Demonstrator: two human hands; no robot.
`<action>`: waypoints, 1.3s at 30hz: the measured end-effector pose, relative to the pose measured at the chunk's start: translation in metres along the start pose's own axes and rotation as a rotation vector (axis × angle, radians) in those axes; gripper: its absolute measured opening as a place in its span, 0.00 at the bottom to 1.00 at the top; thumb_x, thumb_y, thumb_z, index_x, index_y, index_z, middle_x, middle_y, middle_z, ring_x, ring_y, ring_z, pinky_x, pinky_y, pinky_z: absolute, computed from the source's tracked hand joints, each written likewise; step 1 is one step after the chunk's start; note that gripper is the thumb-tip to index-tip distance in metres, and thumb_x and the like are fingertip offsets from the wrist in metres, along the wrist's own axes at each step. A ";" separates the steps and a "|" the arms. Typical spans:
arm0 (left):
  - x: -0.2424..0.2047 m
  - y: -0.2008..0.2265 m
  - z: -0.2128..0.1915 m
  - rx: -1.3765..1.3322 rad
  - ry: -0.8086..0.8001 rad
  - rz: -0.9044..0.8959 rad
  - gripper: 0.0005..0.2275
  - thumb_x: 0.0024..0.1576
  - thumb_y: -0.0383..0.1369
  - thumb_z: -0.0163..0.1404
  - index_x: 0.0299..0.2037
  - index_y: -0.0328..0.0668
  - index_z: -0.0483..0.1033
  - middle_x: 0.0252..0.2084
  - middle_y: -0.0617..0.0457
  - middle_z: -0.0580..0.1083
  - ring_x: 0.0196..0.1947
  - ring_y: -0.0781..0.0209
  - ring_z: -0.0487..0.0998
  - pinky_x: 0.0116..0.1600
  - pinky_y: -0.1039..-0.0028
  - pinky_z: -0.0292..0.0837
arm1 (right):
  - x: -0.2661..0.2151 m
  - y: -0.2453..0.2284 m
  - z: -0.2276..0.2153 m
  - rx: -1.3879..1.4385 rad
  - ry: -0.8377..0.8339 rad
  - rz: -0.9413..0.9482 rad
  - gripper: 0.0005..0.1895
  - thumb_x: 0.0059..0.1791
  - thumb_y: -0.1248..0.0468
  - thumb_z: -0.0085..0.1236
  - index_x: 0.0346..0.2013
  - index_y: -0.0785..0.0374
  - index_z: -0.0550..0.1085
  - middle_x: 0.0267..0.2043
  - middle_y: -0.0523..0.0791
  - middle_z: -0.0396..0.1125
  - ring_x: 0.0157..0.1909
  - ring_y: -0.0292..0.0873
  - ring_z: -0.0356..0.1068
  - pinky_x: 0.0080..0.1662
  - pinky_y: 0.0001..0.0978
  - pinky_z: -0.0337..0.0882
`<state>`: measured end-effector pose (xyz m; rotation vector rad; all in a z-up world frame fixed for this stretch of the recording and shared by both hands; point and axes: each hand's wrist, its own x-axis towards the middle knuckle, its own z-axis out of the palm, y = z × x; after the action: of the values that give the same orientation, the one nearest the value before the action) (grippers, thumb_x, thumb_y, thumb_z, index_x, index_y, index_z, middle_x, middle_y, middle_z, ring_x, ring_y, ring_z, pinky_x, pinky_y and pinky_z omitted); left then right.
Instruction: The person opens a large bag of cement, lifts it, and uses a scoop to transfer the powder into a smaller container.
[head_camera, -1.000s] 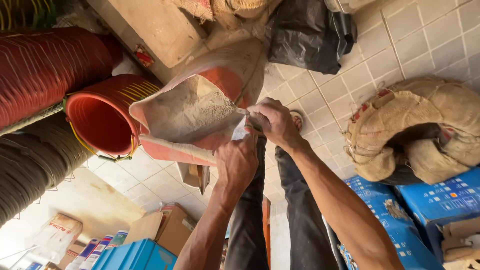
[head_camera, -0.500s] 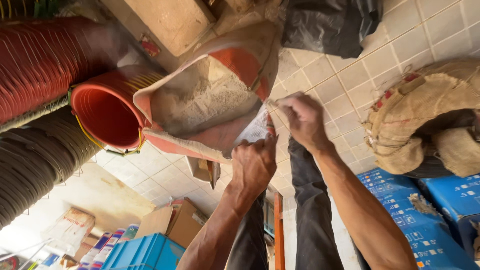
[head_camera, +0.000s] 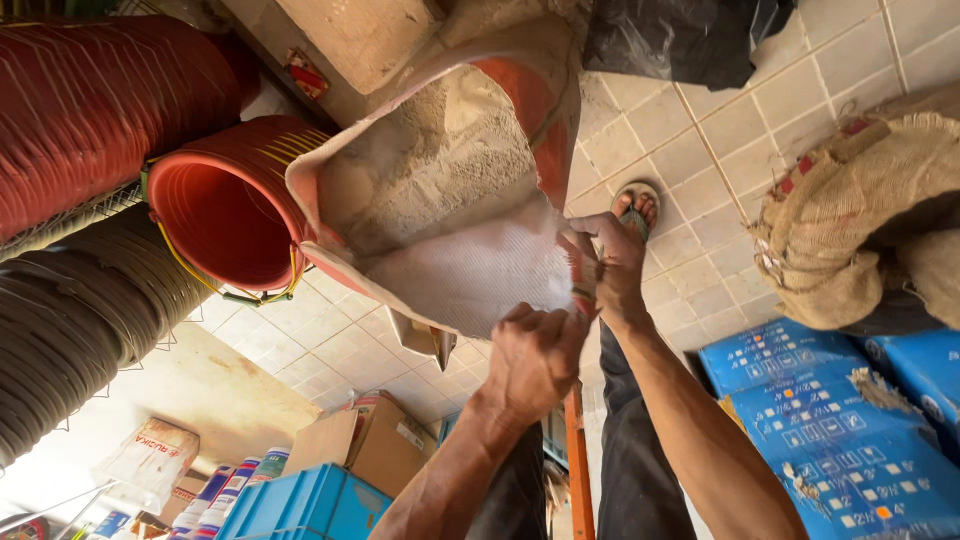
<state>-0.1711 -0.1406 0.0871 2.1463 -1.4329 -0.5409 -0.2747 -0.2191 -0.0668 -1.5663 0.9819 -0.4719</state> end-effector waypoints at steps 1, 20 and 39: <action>0.002 0.003 -0.008 -0.002 0.000 0.002 0.07 0.57 0.24 0.46 0.31 0.45 0.77 0.15 0.56 0.68 0.13 0.52 0.76 0.28 0.65 0.77 | -0.004 0.001 0.000 -0.002 0.002 0.000 0.06 0.51 0.69 0.72 0.39 0.65 0.80 0.32 0.43 0.65 0.38 0.38 0.66 0.46 0.31 0.70; -0.077 -0.020 -0.082 -0.350 0.279 -0.287 0.05 0.62 0.19 0.53 0.35 0.37 0.74 0.28 0.53 0.61 0.23 0.59 0.57 0.27 0.66 0.56 | -0.078 -0.045 0.092 0.031 0.107 0.445 0.05 0.53 0.64 0.60 0.40 0.57 0.73 0.38 0.41 0.71 0.37 0.36 0.67 0.40 0.31 0.68; -0.224 -0.059 -0.103 -0.108 0.765 -0.964 0.07 0.66 0.36 0.56 0.44 0.43 0.83 0.27 0.60 0.73 0.34 0.74 0.62 0.33 0.72 0.66 | -0.145 -0.026 0.177 0.156 0.142 0.358 0.02 0.58 0.75 0.51 0.42 0.70 0.72 0.50 0.52 0.69 0.57 0.45 0.72 0.60 0.34 0.77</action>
<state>-0.1509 0.1050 0.1446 2.4410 0.0702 -0.0495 -0.2147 0.0027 -0.0554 -1.1973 1.2733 -0.4002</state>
